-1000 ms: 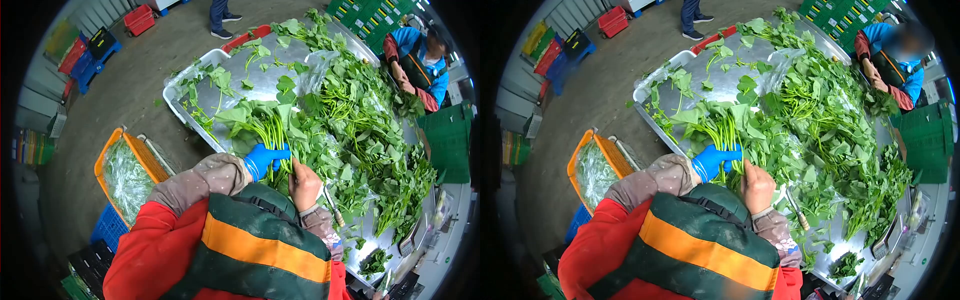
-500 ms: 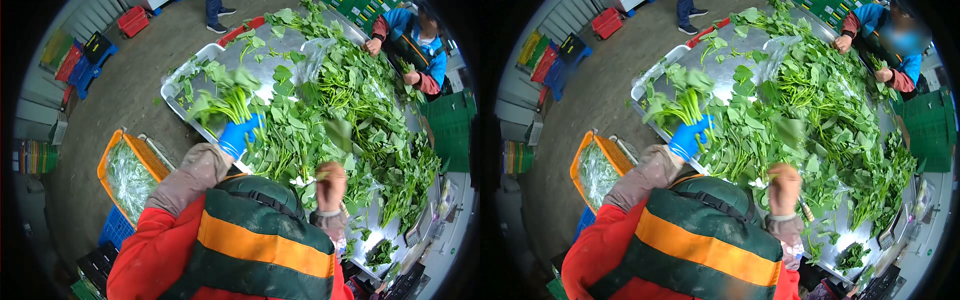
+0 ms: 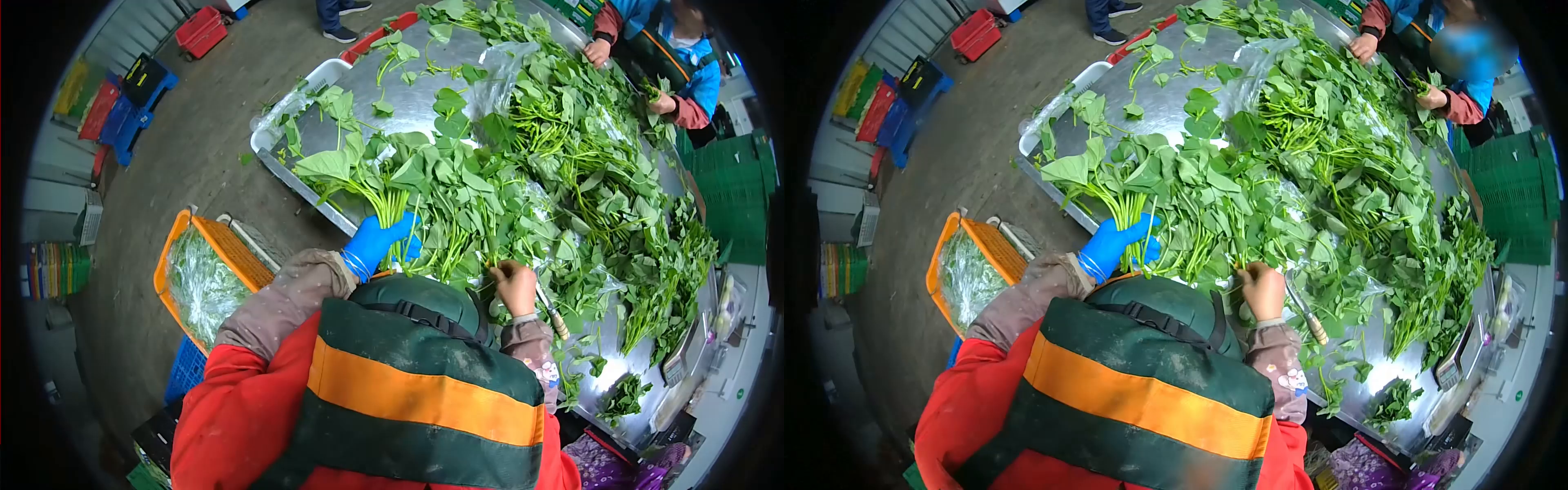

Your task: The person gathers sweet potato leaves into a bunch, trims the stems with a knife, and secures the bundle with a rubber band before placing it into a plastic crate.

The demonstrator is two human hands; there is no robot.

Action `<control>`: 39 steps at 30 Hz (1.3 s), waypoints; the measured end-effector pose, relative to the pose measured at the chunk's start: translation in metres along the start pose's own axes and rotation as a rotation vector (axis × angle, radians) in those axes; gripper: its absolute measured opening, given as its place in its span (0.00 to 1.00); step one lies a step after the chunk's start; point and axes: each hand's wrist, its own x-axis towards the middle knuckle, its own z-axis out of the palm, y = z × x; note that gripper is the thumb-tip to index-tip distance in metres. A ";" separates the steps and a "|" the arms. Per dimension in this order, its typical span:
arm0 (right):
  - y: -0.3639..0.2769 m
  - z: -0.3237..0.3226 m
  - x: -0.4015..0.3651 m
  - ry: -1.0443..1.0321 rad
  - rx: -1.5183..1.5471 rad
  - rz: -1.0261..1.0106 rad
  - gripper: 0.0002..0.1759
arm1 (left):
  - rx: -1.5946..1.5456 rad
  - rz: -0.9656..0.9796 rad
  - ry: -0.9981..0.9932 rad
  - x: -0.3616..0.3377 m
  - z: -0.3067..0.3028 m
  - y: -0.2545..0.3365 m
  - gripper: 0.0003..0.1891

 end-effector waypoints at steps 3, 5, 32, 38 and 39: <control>-0.028 -0.042 -0.003 -0.097 0.977 0.310 0.10 | -0.041 -0.027 -0.024 -0.002 0.004 0.008 0.20; -0.022 -0.054 -0.004 -0.082 1.215 0.177 0.10 | -0.099 -0.009 -0.147 0.003 0.002 0.000 0.19; -0.096 -0.049 -0.016 -0.174 -0.106 -0.375 0.11 | -0.111 0.258 -0.170 0.021 0.065 0.022 0.13; -0.037 -0.112 -0.023 -0.300 -0.428 -0.189 0.15 | -0.252 0.234 -0.067 0.023 0.029 0.050 0.15; -0.032 -0.112 -0.016 -0.292 -0.369 -0.174 0.16 | -0.234 0.176 -0.091 0.020 0.031 0.046 0.15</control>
